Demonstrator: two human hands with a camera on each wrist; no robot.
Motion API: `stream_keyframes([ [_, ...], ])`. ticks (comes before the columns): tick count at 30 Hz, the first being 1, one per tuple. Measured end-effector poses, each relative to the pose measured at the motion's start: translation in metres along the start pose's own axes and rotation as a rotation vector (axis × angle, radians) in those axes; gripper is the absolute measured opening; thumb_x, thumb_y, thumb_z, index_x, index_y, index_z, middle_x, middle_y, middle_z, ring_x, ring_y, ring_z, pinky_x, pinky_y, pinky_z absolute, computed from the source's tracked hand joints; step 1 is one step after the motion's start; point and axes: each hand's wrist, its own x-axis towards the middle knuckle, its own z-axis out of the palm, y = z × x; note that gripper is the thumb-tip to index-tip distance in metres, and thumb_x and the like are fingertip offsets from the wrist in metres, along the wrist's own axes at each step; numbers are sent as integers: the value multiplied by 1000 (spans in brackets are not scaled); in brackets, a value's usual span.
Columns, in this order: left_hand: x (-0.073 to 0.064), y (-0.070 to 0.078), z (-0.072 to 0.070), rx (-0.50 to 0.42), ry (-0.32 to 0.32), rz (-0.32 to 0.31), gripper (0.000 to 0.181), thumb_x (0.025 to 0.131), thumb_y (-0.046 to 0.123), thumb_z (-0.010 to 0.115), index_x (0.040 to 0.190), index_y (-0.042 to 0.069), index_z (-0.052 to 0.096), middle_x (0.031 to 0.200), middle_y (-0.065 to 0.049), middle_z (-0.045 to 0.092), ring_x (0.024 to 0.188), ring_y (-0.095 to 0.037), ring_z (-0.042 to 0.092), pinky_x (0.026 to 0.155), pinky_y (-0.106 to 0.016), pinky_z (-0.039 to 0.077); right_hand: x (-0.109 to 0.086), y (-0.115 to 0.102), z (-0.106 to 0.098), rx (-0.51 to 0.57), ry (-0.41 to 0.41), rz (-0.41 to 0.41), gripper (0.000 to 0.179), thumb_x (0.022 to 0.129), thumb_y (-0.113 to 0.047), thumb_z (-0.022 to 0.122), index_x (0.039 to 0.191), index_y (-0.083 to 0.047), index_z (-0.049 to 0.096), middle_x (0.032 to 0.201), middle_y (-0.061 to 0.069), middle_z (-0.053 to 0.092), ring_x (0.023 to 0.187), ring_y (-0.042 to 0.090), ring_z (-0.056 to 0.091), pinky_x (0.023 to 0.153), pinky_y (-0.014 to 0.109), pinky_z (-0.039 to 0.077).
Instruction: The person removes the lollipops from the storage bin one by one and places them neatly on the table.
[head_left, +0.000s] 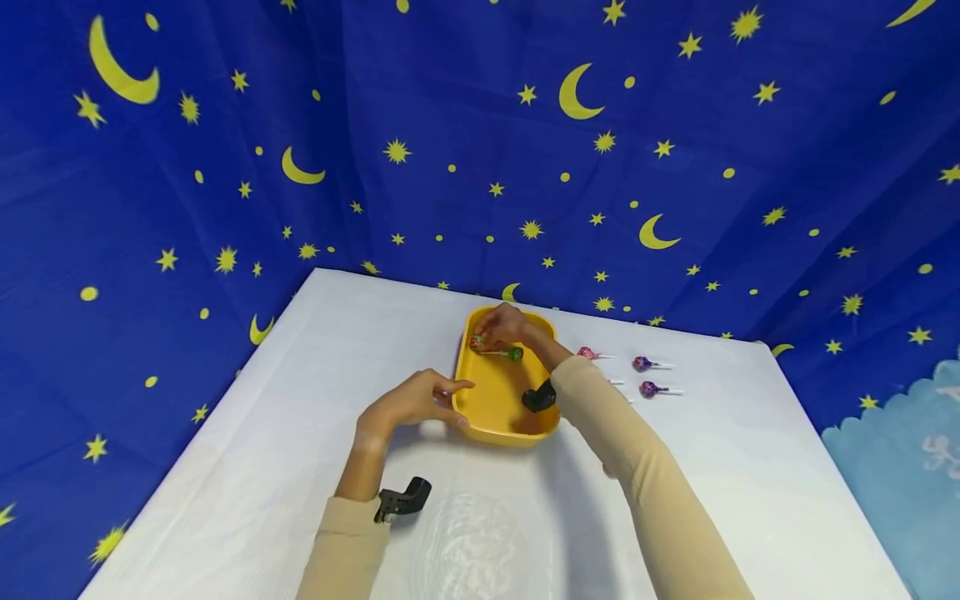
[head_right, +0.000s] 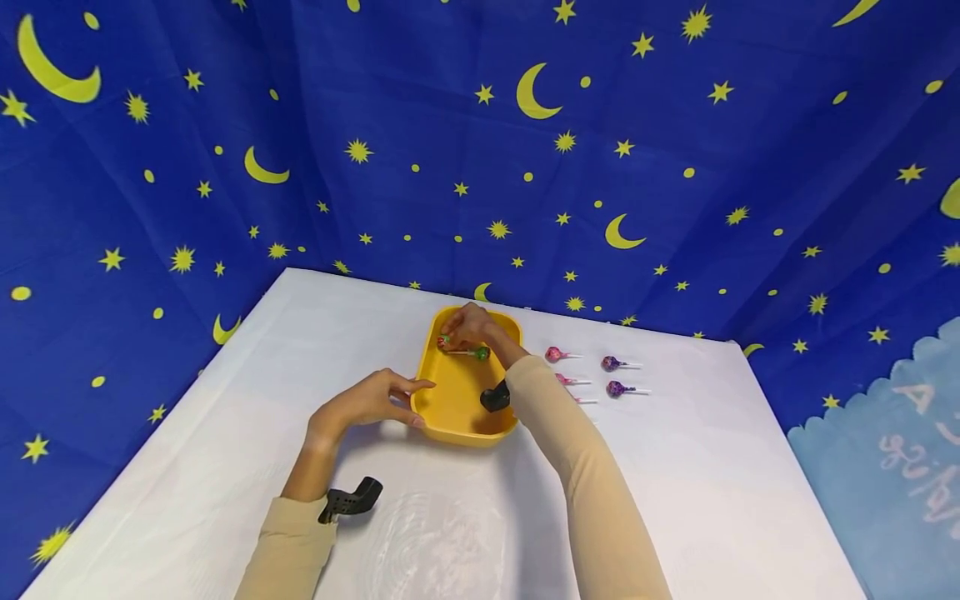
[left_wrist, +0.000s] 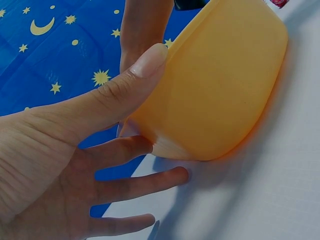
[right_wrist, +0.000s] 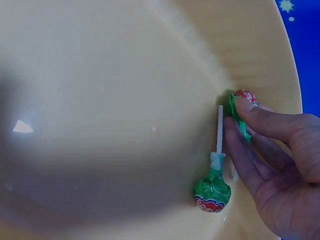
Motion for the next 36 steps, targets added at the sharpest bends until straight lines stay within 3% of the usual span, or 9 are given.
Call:
stream_keyframes([
  [3,1,1,0,0,-2,11,63,77,31,83,134,12,61,127,-10,66,93,-14,62,86,-35,49,0,2,-3,-1,6,-15,17,77,0,80,93,-3,77,90,11,75,82,18,65,74,30,56],
  [8,3,2,-1,2,-7,14,63,77,31,83,134,11,61,130,-10,64,95,-15,62,87,-36,49,-8,-2,-6,1,22,-14,24,81,6,73,104,2,75,104,17,73,92,20,66,81,30,56],
  [13,4,3,0,-3,-13,15,63,78,32,82,134,11,61,132,-10,63,96,-15,62,87,-36,49,-15,-5,-9,22,35,-48,26,80,9,73,106,6,73,107,20,72,88,17,65,79,25,55],
  [18,4,4,2,-5,-16,22,63,78,31,82,134,10,61,129,-11,64,95,-15,63,87,-37,49,-22,-3,-15,51,58,-78,28,78,12,72,105,8,72,104,21,72,84,16,66,77,30,57],
  [28,2,7,8,-13,-12,-20,63,77,33,83,133,15,62,122,-7,68,94,-13,62,86,-36,49,-42,4,-29,225,49,-103,31,77,10,75,108,11,69,99,19,73,77,11,67,77,32,57],
  [36,-2,2,1,-11,-1,-9,65,76,34,83,134,12,61,117,-6,70,89,-13,62,82,-33,48,-51,5,-44,175,98,-128,27,78,4,77,105,4,73,106,16,73,96,20,70,83,32,56],
])
